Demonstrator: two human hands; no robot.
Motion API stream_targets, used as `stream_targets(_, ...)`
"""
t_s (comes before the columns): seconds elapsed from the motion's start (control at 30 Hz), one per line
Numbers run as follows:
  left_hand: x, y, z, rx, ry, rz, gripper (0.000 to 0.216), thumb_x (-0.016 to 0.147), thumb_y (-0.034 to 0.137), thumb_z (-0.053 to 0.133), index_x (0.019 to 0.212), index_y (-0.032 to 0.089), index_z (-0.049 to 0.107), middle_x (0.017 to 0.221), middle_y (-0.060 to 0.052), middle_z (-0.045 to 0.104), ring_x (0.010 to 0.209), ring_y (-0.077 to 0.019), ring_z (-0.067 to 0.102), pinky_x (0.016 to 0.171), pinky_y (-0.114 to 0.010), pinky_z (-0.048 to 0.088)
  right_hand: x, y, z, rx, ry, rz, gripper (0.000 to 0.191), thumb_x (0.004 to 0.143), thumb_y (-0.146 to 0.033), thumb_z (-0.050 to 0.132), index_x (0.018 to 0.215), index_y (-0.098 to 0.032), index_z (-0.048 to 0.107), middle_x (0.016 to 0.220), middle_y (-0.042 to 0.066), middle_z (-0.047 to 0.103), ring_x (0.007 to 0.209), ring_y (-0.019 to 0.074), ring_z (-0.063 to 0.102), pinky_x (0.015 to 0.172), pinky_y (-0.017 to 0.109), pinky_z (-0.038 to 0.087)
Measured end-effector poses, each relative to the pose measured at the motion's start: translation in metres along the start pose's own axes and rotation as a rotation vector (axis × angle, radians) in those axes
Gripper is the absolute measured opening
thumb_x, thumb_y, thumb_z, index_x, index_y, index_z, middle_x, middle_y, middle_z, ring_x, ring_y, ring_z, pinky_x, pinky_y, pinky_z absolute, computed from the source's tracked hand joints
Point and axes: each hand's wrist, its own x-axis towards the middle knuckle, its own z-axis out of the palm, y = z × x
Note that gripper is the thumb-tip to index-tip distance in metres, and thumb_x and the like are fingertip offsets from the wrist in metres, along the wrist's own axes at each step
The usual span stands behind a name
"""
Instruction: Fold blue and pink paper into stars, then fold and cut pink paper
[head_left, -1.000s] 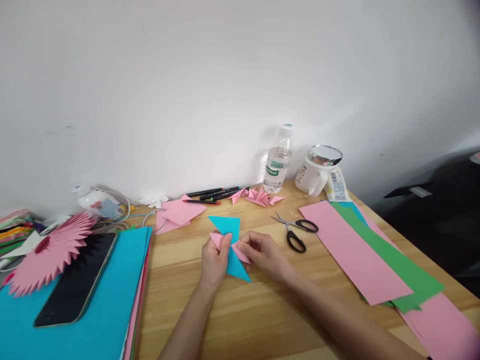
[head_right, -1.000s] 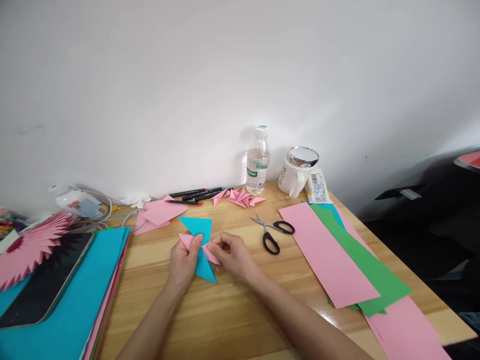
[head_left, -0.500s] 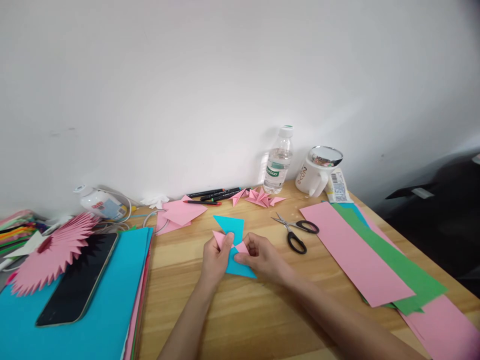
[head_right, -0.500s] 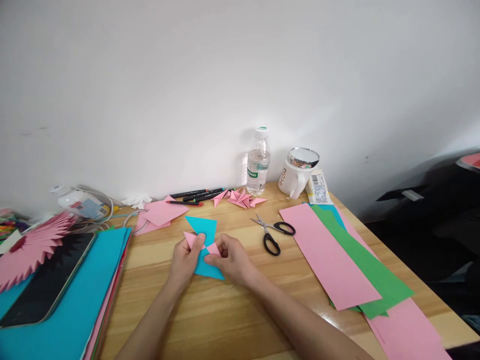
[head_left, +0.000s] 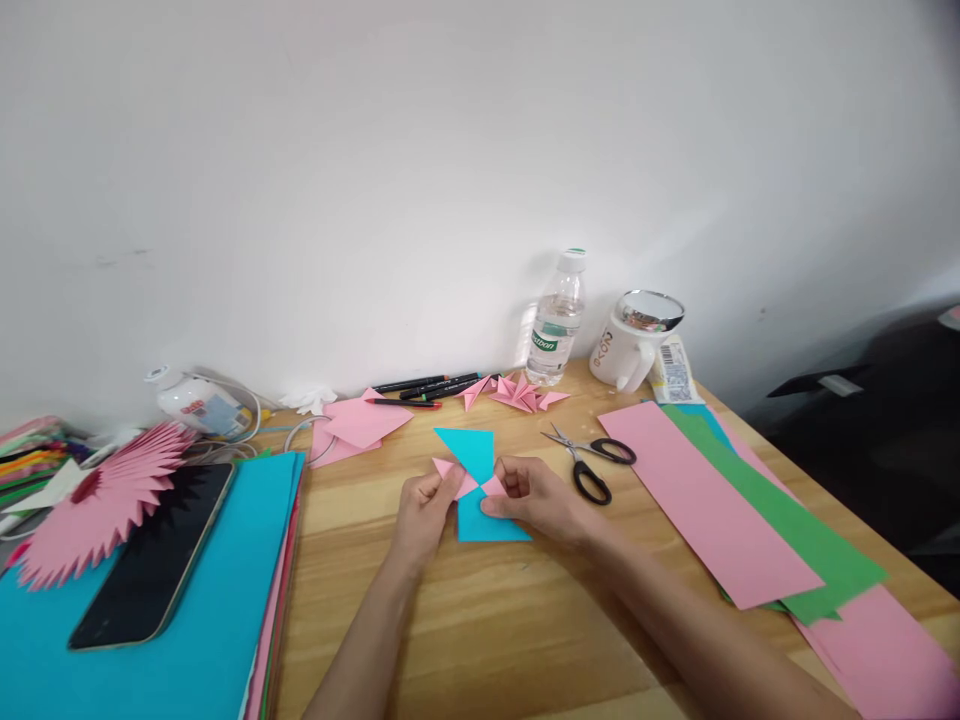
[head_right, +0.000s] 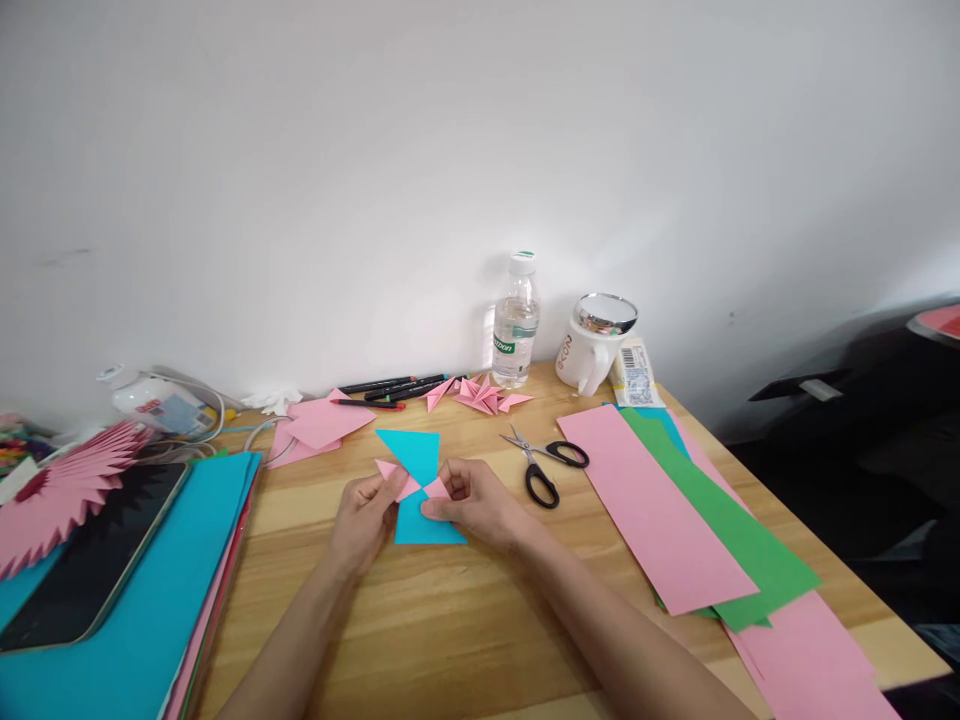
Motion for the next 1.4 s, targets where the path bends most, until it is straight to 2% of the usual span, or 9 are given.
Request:
stream_targets(0.23, -0.001, 0.012, -0.004, -0.243, -0.306, -0.124, 0.048, 0.074, 0.060, 0.054, 0.058, 0.015, 0.054, 0.050, -0.001, 0.054, 0.041, -0.0112, 0.048, 0.036, -0.022, 0.038, 0.001, -0.003, -0.005, 0.031, -0.018, 0.008, 0.042, 0.054, -0.041, 0.081, 0.079, -0.016, 0.058, 0.064, -0.002, 0.059, 0.060, 0.0127, 0.055, 0.059, 0.025, 0.042)
stream_targets(0.33, -0.001, 0.014, -0.007, -0.192, -0.289, -0.093, 0.044, 0.071, 0.055, 0.061, 0.055, 0.015, 0.054, 0.048, 0.001, 0.053, 0.038, -0.0096, 0.048, 0.035, -0.021, 0.038, 0.002, -0.005, -0.006, -0.011, -0.023, -0.068, 0.048, 0.055, -0.040, 0.080, 0.091, -0.017, 0.058, 0.066, -0.003, 0.059, 0.058, 0.0121, 0.054, 0.057, 0.024, 0.041)
stream_targets(0.5, 0.000, 0.010, -0.007, -0.161, -0.291, -0.128, 0.043, 0.071, 0.053, 0.062, 0.054, 0.014, 0.055, 0.046, 0.001, 0.055, 0.036, -0.0097, 0.048, 0.033, -0.021, 0.039, 0.003, -0.003, -0.008, -0.112, -0.062, -0.094, 0.036, 0.058, -0.040, 0.078, 0.075, -0.015, 0.059, 0.067, -0.002, 0.060, 0.059, 0.0113, 0.053, 0.056, 0.023, 0.041)
stream_targets(0.73, -0.005, 0.009, 0.003, -0.097, -0.357, -0.122, 0.041, 0.074, 0.057, 0.055, 0.072, 0.016, 0.050, 0.041, 0.003, 0.055, 0.030, -0.0108, 0.048, 0.031, -0.019, 0.036, 0.005, 0.000, -0.006, -0.153, -0.013, -0.092, 0.042, 0.054, -0.046, 0.078, 0.077, -0.016, 0.059, 0.066, 0.000, 0.062, 0.061, 0.0153, 0.058, 0.059, 0.027, 0.045)
stream_targets(0.9, -0.007, 0.015, 0.006, -0.022, -0.349, -0.145, 0.034, 0.074, 0.049, 0.058, 0.078, 0.017, 0.047, 0.037, 0.009, 0.046, 0.023, -0.0065, 0.036, 0.026, -0.016, 0.021, 0.007, -0.002, 0.000, -0.252, 0.121, -0.151, 0.043, 0.068, -0.058, 0.063, 0.064, -0.017, 0.051, 0.057, -0.005, 0.047, 0.050, 0.0083, 0.040, 0.049, 0.022, 0.033)
stream_targets(1.0, -0.008, 0.015, 0.008, -0.045, -0.336, -0.142, 0.033, 0.072, 0.048, 0.059, 0.080, 0.018, 0.046, 0.041, 0.011, 0.045, 0.024, -0.0044, 0.033, 0.027, -0.016, 0.021, 0.008, -0.002, 0.004, -0.352, 0.214, -0.174, 0.051, 0.071, -0.064, 0.054, 0.054, -0.019, 0.038, 0.052, -0.006, 0.032, 0.048, 0.0076, 0.029, 0.045, 0.023, 0.024)
stream_targets(1.1, -0.008, 0.012, 0.012, -0.050, -0.330, -0.120, 0.034, 0.075, 0.049, 0.054, 0.086, 0.018, 0.044, 0.038, 0.011, 0.045, 0.025, -0.0063, 0.037, 0.027, -0.016, 0.024, 0.009, 0.002, 0.007, -0.393, 0.326, -0.216, 0.051, 0.073, -0.065, 0.050, 0.053, -0.020, 0.035, 0.052, -0.005, 0.031, 0.050, 0.0090, 0.029, 0.046, 0.024, 0.025)
stream_targets(1.3, -0.008, 0.007, 0.018, -0.119, -0.287, -0.064, 0.035, 0.077, 0.047, 0.051, 0.093, 0.019, 0.040, 0.046, 0.010, 0.051, 0.026, -0.0070, 0.041, 0.026, -0.016, 0.027, 0.011, 0.014, 0.007, -0.289, 0.453, -0.308, 0.041, 0.072, -0.056, 0.060, 0.085, -0.017, 0.055, 0.059, -0.002, 0.049, 0.052, 0.0124, 0.043, 0.048, 0.025, 0.035)
stream_targets(1.4, -0.008, 0.006, 0.020, -0.115, -0.284, -0.067, 0.033, 0.077, 0.045, 0.051, 0.093, 0.018, 0.040, 0.047, 0.010, 0.050, 0.026, -0.0064, 0.039, 0.025, -0.016, 0.026, 0.010, 0.015, 0.008, -0.300, 0.454, -0.318, 0.041, 0.074, -0.054, 0.059, 0.088, -0.015, 0.060, 0.061, 0.000, 0.053, 0.052, 0.0121, 0.043, 0.049, 0.025, 0.037)
